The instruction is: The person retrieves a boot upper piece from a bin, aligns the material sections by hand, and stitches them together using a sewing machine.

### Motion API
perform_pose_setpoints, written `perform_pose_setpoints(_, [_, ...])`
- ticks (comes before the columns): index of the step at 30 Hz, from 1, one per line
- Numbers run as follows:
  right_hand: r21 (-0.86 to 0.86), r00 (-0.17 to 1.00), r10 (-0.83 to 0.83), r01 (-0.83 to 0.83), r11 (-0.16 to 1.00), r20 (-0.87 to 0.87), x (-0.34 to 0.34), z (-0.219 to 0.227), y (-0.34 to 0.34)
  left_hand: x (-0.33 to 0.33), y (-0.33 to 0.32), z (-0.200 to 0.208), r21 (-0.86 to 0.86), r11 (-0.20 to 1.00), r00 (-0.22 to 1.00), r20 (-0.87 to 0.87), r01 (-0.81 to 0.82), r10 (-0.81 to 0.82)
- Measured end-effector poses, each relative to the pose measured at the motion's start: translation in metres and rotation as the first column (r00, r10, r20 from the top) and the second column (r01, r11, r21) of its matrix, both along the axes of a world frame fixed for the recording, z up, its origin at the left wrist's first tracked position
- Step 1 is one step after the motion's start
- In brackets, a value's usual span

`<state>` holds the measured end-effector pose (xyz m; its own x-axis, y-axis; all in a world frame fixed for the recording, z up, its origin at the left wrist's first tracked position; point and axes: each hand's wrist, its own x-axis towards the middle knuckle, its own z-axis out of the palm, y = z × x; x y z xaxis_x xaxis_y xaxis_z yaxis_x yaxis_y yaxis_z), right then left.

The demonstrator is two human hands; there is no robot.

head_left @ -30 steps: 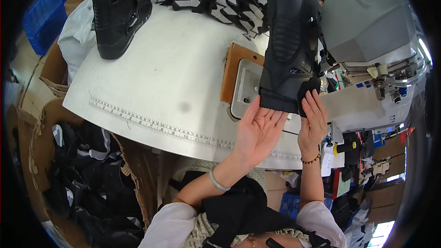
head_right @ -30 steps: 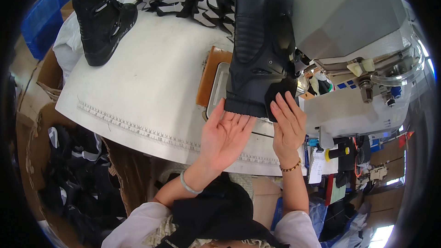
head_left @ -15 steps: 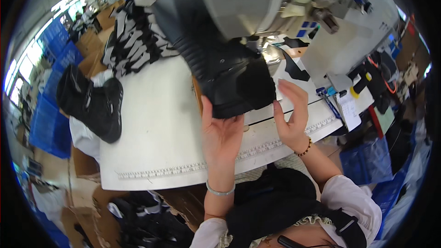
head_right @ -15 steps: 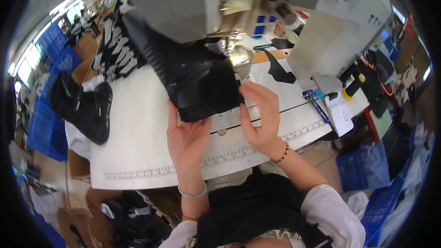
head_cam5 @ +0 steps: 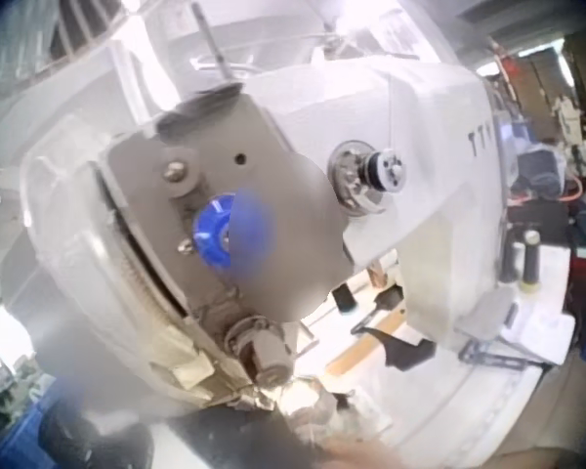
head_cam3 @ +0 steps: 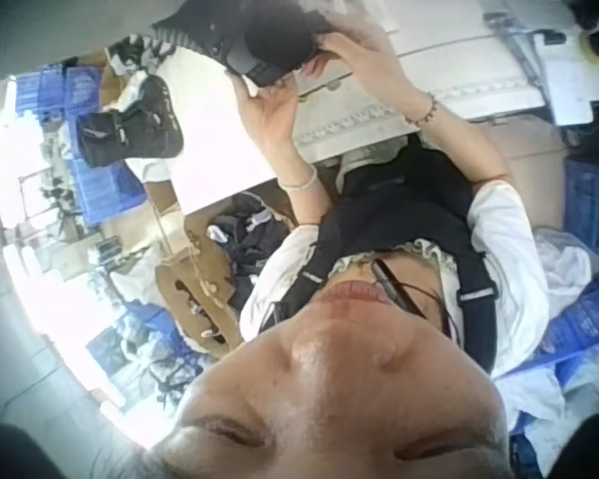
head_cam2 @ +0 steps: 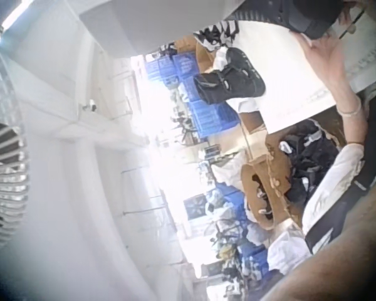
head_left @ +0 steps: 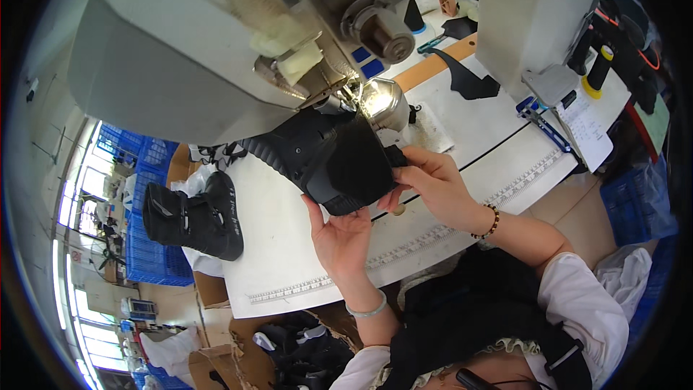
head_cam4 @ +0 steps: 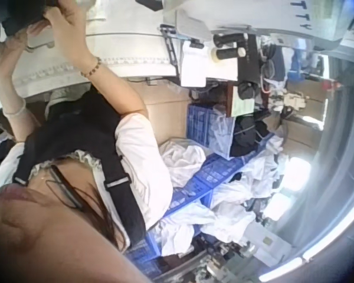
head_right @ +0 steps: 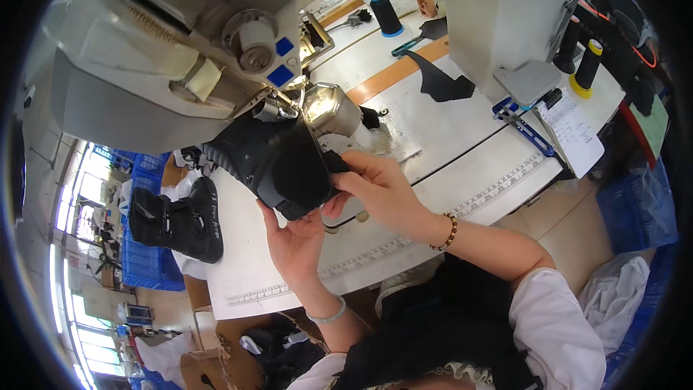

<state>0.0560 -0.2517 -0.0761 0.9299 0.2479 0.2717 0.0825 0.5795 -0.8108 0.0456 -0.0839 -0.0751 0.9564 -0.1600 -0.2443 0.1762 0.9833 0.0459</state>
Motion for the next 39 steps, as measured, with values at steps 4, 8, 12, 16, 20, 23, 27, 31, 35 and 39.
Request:
perform_pose_setpoints(4, [0.033,0.999,0.028,-0.026,0.999,-0.039,0.003,0.001,0.000,-0.001,0.002,-0.003,0.045,0.999,0.999,0.035,0.010,-0.012])
perform_pose_setpoints(8, [0.067,0.976,0.189,-0.183,0.981,-0.105,0.009,0.013,-0.010,0.001,-0.001,-0.003,0.024,0.999,0.999,0.011,-0.049,0.048])
perform_pose_setpoints(12, [0.004,0.980,0.187,-0.187,0.982,-0.062,0.007,0.024,-0.018,-0.001,-0.007,-0.002,0.021,0.999,0.998,0.046,-0.039,0.038])
perform_pose_setpoints(16, [0.039,0.966,0.218,-0.215,0.976,-0.135,0.009,0.030,-0.017,-0.001,-0.007,-0.004,0.074,0.994,0.997,0.019,-0.081,0.080])
perform_pose_setpoints(20, [-0.054,0.962,0.241,-0.249,0.967,-0.129,0.014,0.030,-0.023,-0.004,-0.007,-0.002,-0.020,1.000,0.997,0.079,-0.024,0.026])
perform_pose_setpoints(23, [-0.038,0.959,0.250,-0.257,0.966,-0.136,0.013,0.035,-0.023,-0.007,-0.008,0.001,-0.045,0.999,0.996,0.090,0.010,-0.006])
perform_pose_setpoints(27, [-0.051,0.958,0.250,-0.259,0.965,-0.138,0.016,0.033,-0.024,-0.008,-0.013,0.007,-0.021,0.999,0.999,0.031,-0.028,0.029])
perform_pose_setpoints(31, [-0.097,0.969,0.220,-0.231,0.968,-0.113,0.016,0.035,-0.023,-0.009,-0.008,0.005,-0.071,0.997,0.998,0.059,0.016,-0.012])
perform_pose_setpoints(35, [-0.211,0.980,0.186,-0.197,0.957,-0.071,0.017,0.037,-0.025,-0.011,-0.012,0.009,0.041,0.999,1.000,0.000,-0.025,0.025])
perform_pose_setpoints(39, [-0.192,0.977,0.213,-0.215,0.958,-0.032,0.019,0.033,-0.027,-0.038,0.002,-0.017,0.621,0.784,0.991,0.090,0.018,-0.094])
